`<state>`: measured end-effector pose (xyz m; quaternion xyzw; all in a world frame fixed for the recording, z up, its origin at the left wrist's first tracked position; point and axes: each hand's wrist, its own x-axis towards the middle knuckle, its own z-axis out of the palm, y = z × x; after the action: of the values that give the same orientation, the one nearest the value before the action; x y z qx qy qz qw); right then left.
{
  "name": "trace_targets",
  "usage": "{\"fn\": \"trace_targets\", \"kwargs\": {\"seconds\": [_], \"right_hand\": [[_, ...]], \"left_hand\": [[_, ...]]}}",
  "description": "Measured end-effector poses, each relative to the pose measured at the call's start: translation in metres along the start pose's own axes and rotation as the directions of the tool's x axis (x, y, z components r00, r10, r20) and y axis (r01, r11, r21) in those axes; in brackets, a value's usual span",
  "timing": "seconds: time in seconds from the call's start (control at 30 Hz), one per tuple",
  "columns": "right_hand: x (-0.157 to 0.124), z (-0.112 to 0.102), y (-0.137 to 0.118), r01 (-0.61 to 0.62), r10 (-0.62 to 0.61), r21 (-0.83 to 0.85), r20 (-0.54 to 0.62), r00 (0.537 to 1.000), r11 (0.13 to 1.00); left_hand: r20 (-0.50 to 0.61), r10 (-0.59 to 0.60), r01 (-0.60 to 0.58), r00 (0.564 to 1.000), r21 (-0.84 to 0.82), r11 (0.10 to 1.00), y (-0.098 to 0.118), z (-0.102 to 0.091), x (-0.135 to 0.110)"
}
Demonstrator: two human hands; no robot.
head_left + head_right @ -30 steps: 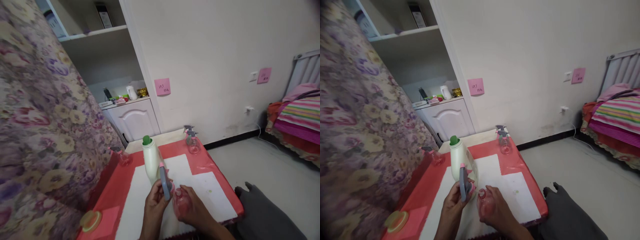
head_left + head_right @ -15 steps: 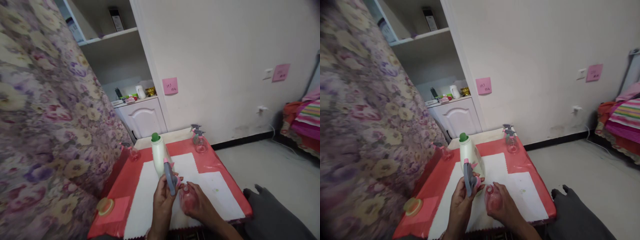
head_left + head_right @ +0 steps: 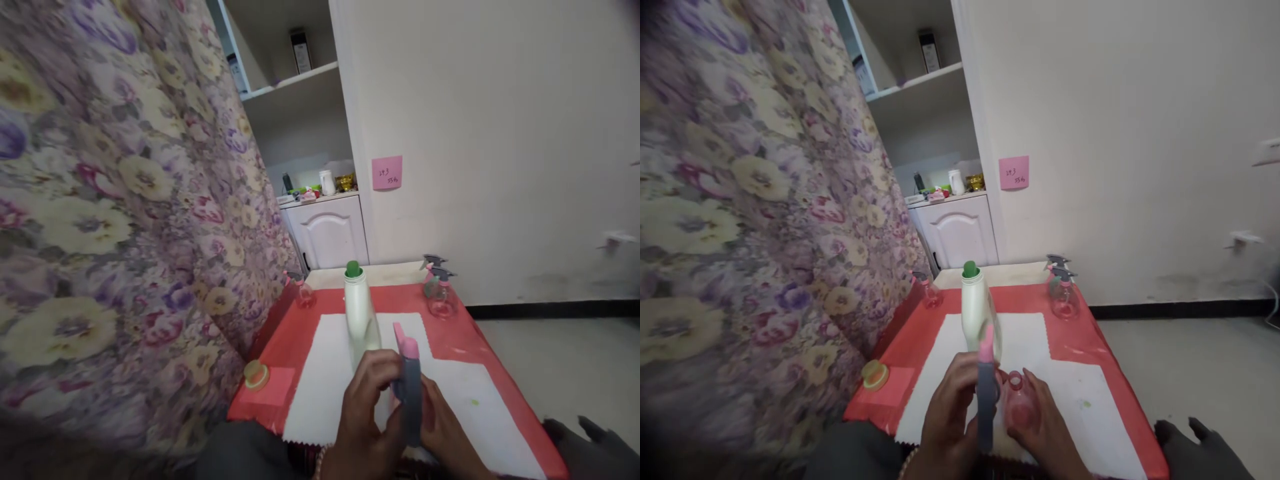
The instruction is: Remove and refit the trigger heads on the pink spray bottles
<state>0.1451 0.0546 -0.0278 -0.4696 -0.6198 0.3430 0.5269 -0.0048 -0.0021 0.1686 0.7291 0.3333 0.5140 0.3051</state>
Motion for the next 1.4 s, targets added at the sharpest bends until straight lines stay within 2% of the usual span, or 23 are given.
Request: {"fn": "trace_targets", "kwargs": {"seconds": [0.13, 0.27, 0.47, 0.63, 0.77, 1.0, 1.2, 1.4], "right_hand": [[-0.003, 0.002, 0.008, -0.020, 0.021, -0.013, 0.010, 1.000, 1.000], [-0.007, 0.005, 0.016, -0.037, 0.037, -0.046, 0.003, 0.999, 0.998], [-0.010, 0.007, 0.018, -0.102, 0.102, -0.085, -0.010, 0.995, 0.991], [-0.011, 0.007, 0.020, -0.102, 0.100, -0.123, -0.027, 0.995, 0.987], [-0.012, 0.008, 0.021, -0.107, 0.100, -0.156, -0.051, 0.994, 0.982], [-0.014, 0.008, 0.024, -0.069, 0.058, -0.216, -0.058, 0.997, 0.974], [-0.016, 0.000, 0.042, -0.116, 0.124, -0.279, 0.014, 0.992, 0.953], [-0.018, 0.003, 0.051, -0.050, 0.064, -0.244, 0.048, 0.997, 0.968]], "left_hand": [[0.019, 0.087, -0.089, 0.996, 0.254, 0.963, -0.012, -0.018, -0.008], [0.052, 0.083, -0.097, 0.995, 0.419, 0.903, -0.041, -0.043, -0.017], [0.073, -0.120, 0.047, 0.990, 0.633, 0.773, -0.102, -0.089, -0.032], [0.079, -0.291, 0.119, 0.953, 0.789, 0.603, -0.157, -0.118, -0.043], [0.097, -0.333, 0.123, 0.938, 0.805, 0.581, -0.184, -0.129, -0.048], [0.089, -0.354, 0.130, 0.931, 0.825, 0.550, -0.214, -0.146, -0.054], [0.074, -0.287, 0.098, 0.955, 0.835, 0.542, -0.244, -0.157, -0.063], [0.033, -0.189, 0.077, 0.981, 0.834, 0.546, -0.273, -0.160, -0.075]]}}
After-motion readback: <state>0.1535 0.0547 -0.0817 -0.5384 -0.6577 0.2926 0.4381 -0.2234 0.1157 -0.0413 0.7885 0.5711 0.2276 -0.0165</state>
